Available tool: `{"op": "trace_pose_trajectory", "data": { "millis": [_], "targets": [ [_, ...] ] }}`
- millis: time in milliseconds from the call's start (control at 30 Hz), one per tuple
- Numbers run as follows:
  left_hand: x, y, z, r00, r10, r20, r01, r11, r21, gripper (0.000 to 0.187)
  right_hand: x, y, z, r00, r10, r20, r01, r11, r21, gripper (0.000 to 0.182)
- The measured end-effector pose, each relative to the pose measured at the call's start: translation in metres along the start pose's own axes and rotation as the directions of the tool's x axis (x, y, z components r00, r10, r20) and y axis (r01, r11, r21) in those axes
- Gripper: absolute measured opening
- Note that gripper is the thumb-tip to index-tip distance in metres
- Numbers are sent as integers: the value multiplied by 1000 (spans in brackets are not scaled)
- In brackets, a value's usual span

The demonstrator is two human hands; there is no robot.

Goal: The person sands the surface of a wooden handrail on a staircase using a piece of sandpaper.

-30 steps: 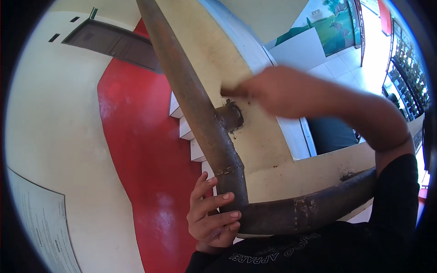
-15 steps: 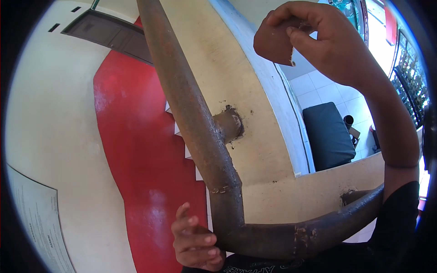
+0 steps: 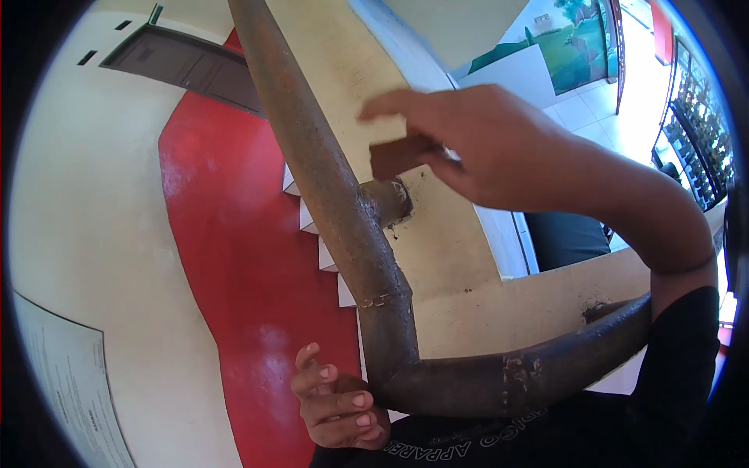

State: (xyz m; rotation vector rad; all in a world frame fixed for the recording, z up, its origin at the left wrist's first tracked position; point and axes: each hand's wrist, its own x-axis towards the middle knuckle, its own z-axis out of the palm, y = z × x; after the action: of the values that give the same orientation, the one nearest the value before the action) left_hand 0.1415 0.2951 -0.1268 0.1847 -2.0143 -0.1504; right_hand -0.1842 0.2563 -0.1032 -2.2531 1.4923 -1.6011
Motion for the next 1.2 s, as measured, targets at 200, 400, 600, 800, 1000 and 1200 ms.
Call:
{"op": "trace_pose_trajectory", "data": {
  "millis": [200, 400, 600, 800, 1000, 1200],
  "targets": [
    [5, -3, 16, 993, -85, -80, 72, 985, -155, 20, 2, -16, -23, 968, -86, 236, 166, 925, -343, 14],
    [15, -5, 17, 960, -268, -80, 234, 927, -293, 28, -5, -73, -41, 986, -52, 161, 59, 998, -38, 30],
    [31, -17, 6, 986, 86, -140, -79, 995, 54, 60, -22, -167, -6, 861, 482, 161, -495, 720, 486, 58],
    [12, -40, 4, 949, 135, -285, -142, 990, -5, 43, -37, -201, 37, 827, 541, 156, -559, 821, 117, 64],
    [-26, -114, 11, 952, -261, -160, 220, 947, -236, 17, -87, -207, 84, 965, 250, -78, -235, 697, -678, 69],
    [-16, -165, 40, 984, -175, 20, 176, 977, -118, 14, -91, -199, 98, 947, 266, -180, -315, 668, -675, 35]
  ]
}}
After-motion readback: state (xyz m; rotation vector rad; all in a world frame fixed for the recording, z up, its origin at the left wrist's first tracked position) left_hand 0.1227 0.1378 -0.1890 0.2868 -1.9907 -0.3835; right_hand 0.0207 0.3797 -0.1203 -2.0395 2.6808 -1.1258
